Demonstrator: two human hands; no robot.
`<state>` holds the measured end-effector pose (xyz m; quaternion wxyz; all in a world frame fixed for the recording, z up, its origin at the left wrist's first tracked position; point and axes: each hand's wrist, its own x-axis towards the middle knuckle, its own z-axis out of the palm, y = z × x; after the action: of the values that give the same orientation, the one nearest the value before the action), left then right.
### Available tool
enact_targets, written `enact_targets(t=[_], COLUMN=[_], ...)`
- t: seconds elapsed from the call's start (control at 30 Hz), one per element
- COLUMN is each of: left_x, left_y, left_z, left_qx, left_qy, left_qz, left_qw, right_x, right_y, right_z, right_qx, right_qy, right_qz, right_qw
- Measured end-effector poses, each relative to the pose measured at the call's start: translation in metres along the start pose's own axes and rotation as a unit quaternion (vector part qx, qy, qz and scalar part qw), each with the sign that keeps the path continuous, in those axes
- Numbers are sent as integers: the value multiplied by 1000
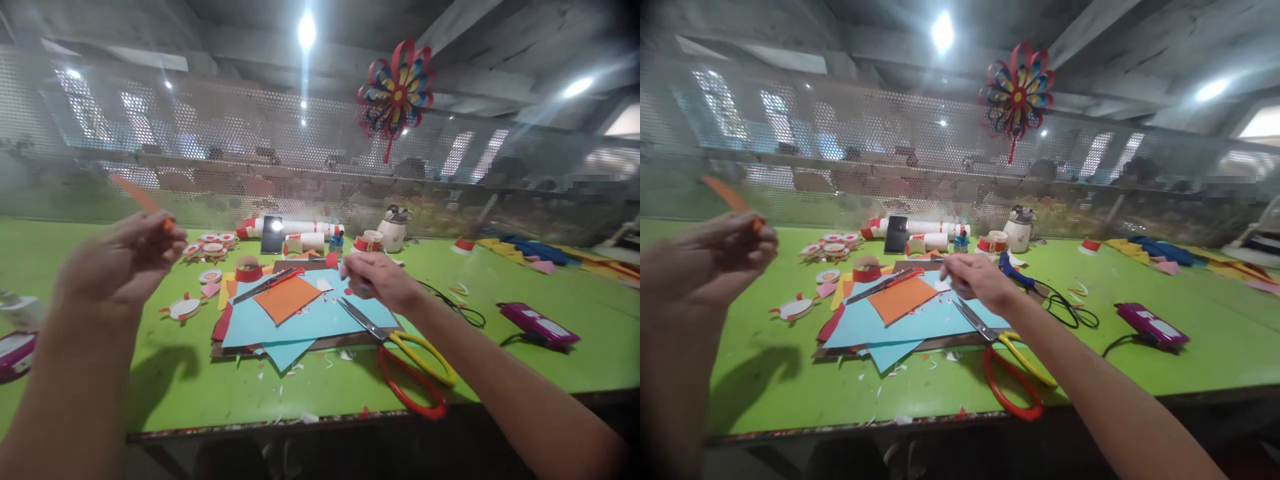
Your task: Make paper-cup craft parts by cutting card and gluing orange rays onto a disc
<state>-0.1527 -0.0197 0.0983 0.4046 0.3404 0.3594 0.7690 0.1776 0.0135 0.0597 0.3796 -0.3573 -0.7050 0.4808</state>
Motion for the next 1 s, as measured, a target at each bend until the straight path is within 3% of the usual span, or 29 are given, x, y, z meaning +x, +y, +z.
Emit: enact_targets(t=[0.07,0.13,0.27,0.33,0.4,0.5,0.6,0.67,0.77,0.9,1.0], left_x=[8,14,19,19,15,2,-17,-28,-37,-38,-35], left_y=[-5,-7,-8,-13,-24,-49,-77,-93,-112,-125,-127], left_z=[-1,-2,-7,-4,6,35,64,74,74,61,55], left_qx=[-104,-156,-160,-143,-114,-28,47,67,108,119,106], left_qy=[91,134,178,154,74,-86,-177,-207,-254,-276,-288], left_qz=[-31,-37,-7,-8,-8,-10,-78,-113,-155,-184,-183], left_qw=[990,978,971,978,991,996,980,969,949,936,934], right_x=[-11,-30,-87,-116,-137,-147,-139,-133,-128,-125,-120], right_y=[16,31,51,53,50,42,40,44,49,49,50], right_z=[-25,-50,-96,-108,-103,-68,-26,-10,-3,-8,-12], right_qx=[-10,-29,-84,-125,-185,-403,-500,-555,-599,-607,-583], right_qy=[73,140,263,289,278,120,1,-11,16,9,-4], right_qz=[16,35,74,108,136,102,60,54,68,134,169], right_qw=[997,989,958,943,933,902,864,830,798,783,795])
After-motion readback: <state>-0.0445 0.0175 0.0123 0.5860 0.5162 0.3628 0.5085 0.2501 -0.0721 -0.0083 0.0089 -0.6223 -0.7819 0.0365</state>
